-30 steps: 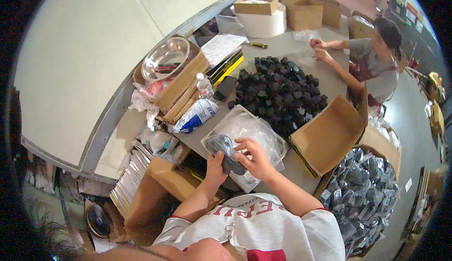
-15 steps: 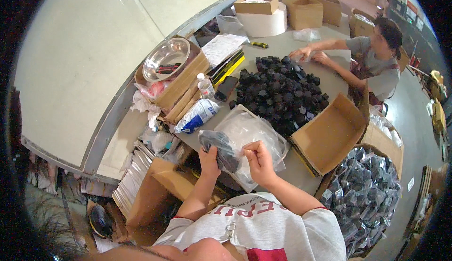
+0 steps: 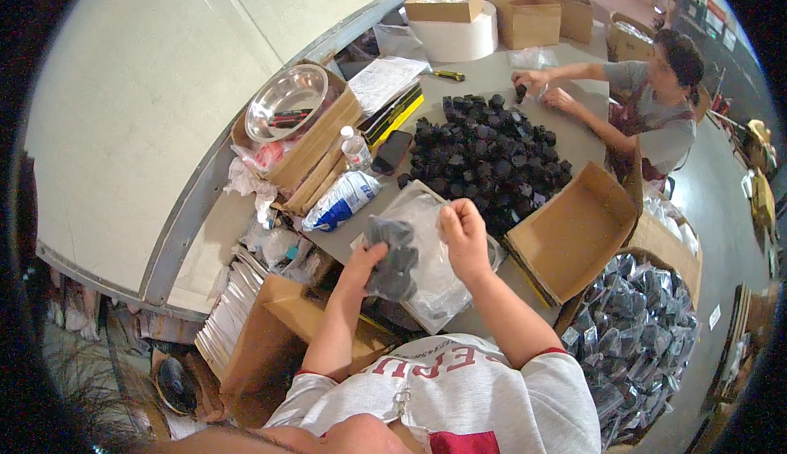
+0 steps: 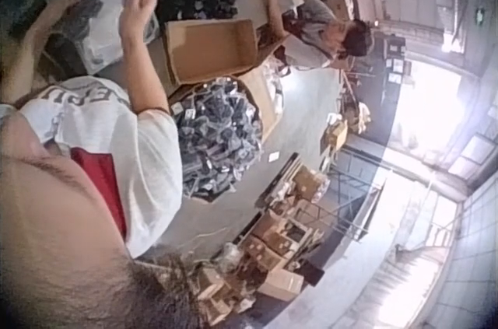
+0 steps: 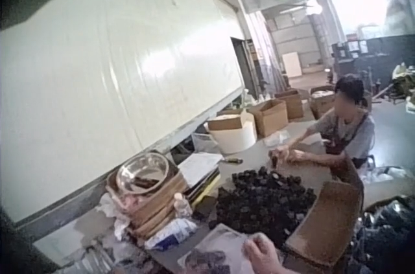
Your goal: The person is packaging small black components into plastic bags.
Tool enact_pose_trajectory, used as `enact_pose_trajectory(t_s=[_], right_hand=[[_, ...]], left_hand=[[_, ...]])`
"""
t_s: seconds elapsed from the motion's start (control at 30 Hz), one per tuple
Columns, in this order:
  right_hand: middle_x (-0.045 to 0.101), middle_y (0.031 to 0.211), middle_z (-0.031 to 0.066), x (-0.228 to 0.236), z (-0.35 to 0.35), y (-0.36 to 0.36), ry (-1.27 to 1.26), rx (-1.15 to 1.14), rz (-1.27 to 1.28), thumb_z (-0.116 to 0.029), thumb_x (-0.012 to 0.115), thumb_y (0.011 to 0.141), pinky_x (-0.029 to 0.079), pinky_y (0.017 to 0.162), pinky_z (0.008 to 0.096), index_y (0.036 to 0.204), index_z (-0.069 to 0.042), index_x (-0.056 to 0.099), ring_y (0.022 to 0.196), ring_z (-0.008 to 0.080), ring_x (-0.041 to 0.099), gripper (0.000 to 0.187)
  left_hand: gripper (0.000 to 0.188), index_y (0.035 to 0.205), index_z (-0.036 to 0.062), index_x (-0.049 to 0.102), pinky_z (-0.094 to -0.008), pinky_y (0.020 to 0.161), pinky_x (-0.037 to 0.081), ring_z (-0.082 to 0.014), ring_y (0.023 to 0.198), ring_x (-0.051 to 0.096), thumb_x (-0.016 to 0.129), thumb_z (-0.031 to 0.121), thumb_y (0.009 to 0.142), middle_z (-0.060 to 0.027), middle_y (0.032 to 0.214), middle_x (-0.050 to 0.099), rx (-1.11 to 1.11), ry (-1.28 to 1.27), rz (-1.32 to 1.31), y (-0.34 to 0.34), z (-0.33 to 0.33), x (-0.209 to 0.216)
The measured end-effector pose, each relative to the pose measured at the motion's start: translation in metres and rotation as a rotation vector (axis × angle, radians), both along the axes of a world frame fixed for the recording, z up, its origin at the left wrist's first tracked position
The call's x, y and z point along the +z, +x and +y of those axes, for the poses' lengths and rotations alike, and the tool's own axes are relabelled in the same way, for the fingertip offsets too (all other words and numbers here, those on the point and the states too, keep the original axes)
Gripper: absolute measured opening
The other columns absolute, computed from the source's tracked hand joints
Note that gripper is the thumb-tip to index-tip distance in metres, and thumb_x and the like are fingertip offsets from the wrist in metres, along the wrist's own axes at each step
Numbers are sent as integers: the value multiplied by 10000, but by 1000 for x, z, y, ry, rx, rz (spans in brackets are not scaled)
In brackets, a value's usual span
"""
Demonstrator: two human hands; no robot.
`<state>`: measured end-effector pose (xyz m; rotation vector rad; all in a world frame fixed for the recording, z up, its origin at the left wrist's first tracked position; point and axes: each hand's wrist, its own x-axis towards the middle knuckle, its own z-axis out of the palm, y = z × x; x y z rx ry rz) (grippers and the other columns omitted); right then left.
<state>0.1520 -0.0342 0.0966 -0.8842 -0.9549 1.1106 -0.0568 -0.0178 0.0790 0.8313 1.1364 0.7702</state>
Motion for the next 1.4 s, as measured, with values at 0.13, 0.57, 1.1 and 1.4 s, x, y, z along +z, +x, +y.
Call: enact_pose_trajectory(t_s=[0.13, 0.57, 1.1, 1.4], right_hand=[[537, 880, 24, -1, -6, -3, -95, 73, 162, -216, 439, 968, 413, 692, 236, 962, -67, 476, 743, 96, 497, 153], [514, 628, 121, -9, -14, -6, -31, 31, -551, -179, 608, 862, 413, 556, 306, 754, 15, 537, 587, 176, 495, 233], [445, 726, -9, -17, -10, 43, 149, -163, -155, -118, 454, 940, 332, 567, 214, 811, -38, 449, 648, 60, 360, 152], [568, 737, 127, -6, 18, 43, -76, -29, -610, -251, 521, 924, 444, 642, 329, 937, 13, 546, 677, 193, 528, 266]], left_hand=[[419, 1193, 74, 535, -361, 835, 501, -182, 972, 610, 567, 331, 864, -54, 1070, 628, 200, -63, -523, 18, -15, 18], [362, 1144, 80, 554, -318, 744, 512, -150, 863, 622, 548, 336, 887, -35, 982, 637, 16, 53, -577, 26, 4, -6], [343, 1069, 84, 593, -352, 794, 501, -192, 926, 616, 560, 360, 868, -51, 986, 638, 299, 20, -551, 40, 85, -16], [370, 1125, 82, 572, -330, 785, 515, -183, 914, 631, 518, 366, 893, -59, 1037, 641, -155, -7, -613, 78, 62, -2]])
